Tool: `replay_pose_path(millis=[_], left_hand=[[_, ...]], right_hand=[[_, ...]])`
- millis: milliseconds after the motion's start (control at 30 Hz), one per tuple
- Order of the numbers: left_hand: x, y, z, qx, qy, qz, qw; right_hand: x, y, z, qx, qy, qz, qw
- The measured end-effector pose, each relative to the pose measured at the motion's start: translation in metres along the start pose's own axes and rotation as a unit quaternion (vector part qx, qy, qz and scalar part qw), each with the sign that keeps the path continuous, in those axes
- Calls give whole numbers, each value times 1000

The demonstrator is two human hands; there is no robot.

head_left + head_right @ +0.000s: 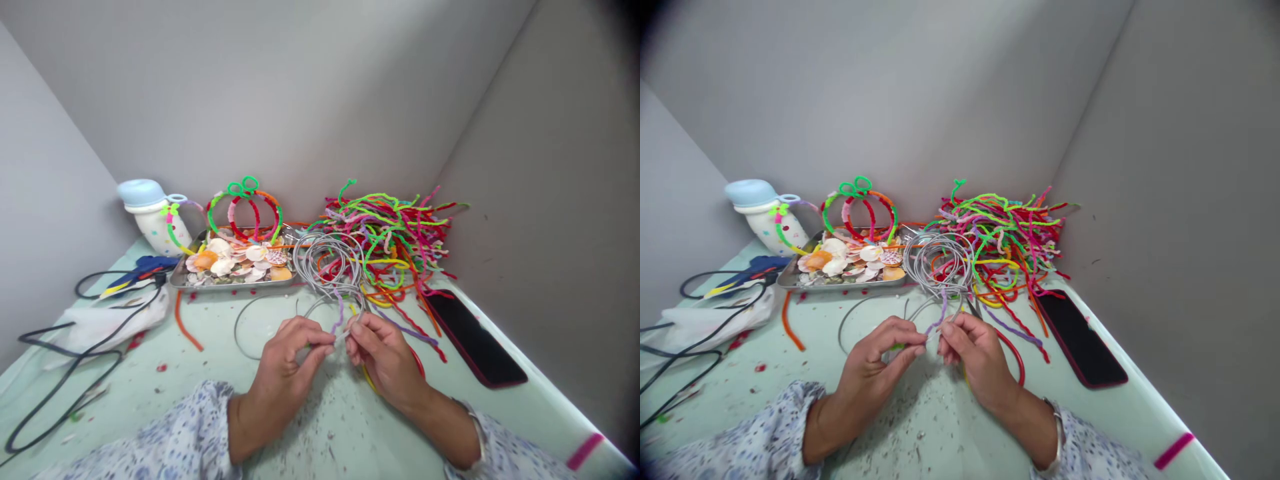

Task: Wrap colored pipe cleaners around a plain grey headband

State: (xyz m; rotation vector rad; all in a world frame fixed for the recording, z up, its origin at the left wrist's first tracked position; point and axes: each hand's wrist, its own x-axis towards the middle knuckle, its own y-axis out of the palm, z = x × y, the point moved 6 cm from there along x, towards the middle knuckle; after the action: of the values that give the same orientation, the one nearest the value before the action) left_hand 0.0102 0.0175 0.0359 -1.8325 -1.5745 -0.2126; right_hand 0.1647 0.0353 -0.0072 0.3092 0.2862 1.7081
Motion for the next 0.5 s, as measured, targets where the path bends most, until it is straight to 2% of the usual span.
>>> replay_pose_path(millis=[133, 500], left_hand=[[0, 2, 3, -4, -25, 5, 1000], [0, -1, 2, 16, 5, -19, 1000]], right_hand=[[0, 1, 0, -7, -2, 3, 1000], [-1, -1, 0, -16, -4, -3, 1000]])
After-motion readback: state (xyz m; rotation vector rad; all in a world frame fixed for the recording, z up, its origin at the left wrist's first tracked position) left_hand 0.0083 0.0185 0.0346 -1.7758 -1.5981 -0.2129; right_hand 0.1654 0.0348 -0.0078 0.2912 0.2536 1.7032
